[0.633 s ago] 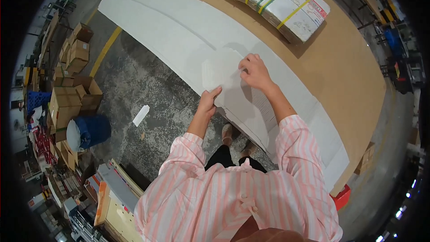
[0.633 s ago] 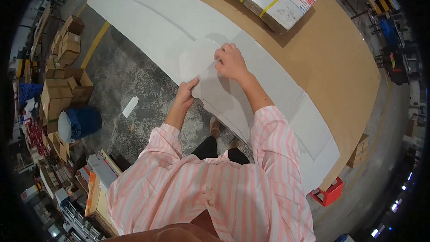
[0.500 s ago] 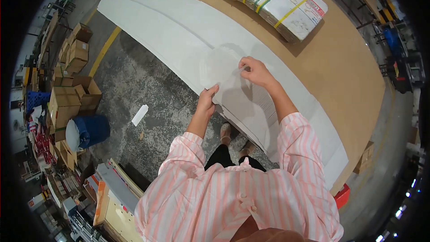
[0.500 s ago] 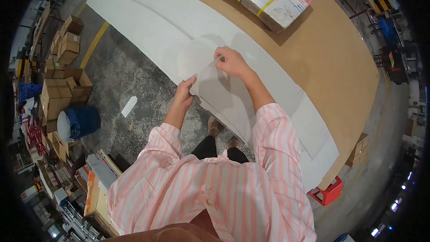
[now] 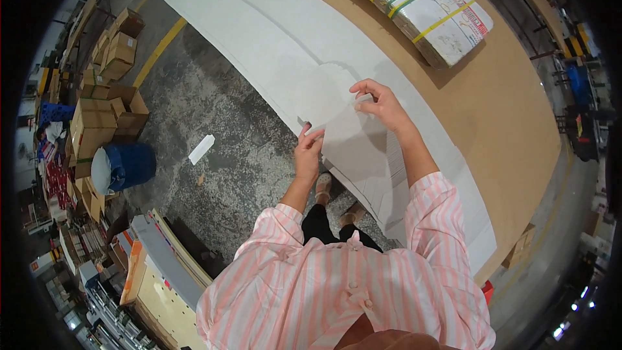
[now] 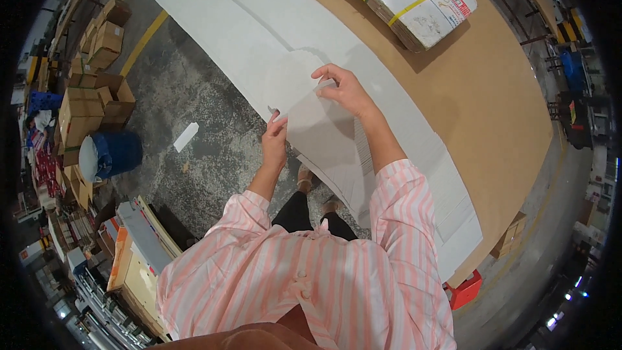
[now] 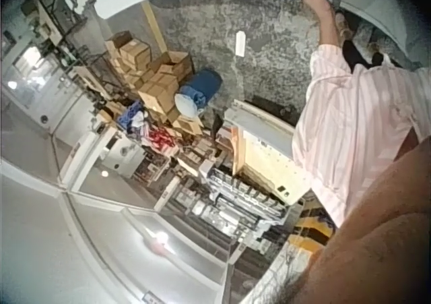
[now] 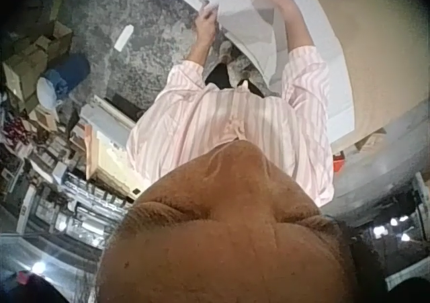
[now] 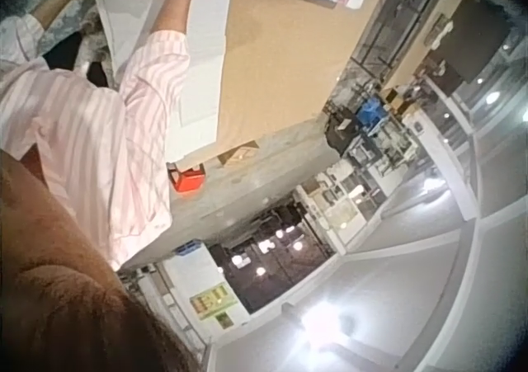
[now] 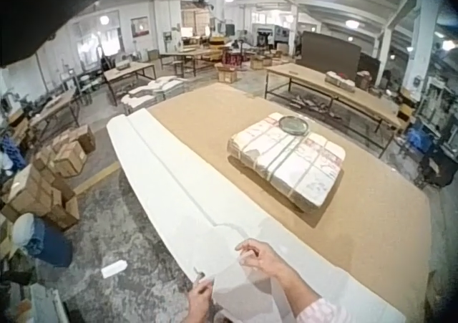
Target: Sort and stack large white cardboard or paper sheets on a work table.
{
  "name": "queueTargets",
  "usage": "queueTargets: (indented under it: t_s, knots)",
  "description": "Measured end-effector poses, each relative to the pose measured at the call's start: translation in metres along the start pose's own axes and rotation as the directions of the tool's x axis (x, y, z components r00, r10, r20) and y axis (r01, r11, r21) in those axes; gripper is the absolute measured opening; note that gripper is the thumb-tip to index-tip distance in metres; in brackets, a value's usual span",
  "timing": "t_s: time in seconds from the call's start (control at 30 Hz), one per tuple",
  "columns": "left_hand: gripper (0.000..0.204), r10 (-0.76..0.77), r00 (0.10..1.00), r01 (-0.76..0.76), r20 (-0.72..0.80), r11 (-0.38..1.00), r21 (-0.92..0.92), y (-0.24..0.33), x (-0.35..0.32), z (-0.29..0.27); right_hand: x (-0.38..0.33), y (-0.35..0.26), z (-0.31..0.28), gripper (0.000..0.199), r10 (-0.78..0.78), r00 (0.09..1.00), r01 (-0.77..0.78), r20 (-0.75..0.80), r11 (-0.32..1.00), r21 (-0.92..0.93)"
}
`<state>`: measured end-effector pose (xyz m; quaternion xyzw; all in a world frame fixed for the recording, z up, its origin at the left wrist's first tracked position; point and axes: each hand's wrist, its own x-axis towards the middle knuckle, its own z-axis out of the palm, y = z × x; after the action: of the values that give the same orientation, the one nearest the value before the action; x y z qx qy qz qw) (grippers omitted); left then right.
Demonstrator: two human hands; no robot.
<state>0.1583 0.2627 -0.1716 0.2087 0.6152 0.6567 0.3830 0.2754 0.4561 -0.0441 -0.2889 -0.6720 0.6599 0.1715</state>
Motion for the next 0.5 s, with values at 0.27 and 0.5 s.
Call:
queueTargets:
  t_s: [0.27,0.5]
  knots:
    - [0.047,0.113,0.992,-0.121,0.05,0.966,0.227,0.02,-0.003,0.011,0.034,0.044,0.003,0.027,0.131,0.961,-0.071,-0.244,0.968,0.24]
    - [0.051,0.09,0.991,-0.115,0.103,0.955,0.274,0.035,-0.009,0.005,0.07,0.063,-0.023,0.049,0.32,0.881,-0.291,-0.349,0.947,0.134]
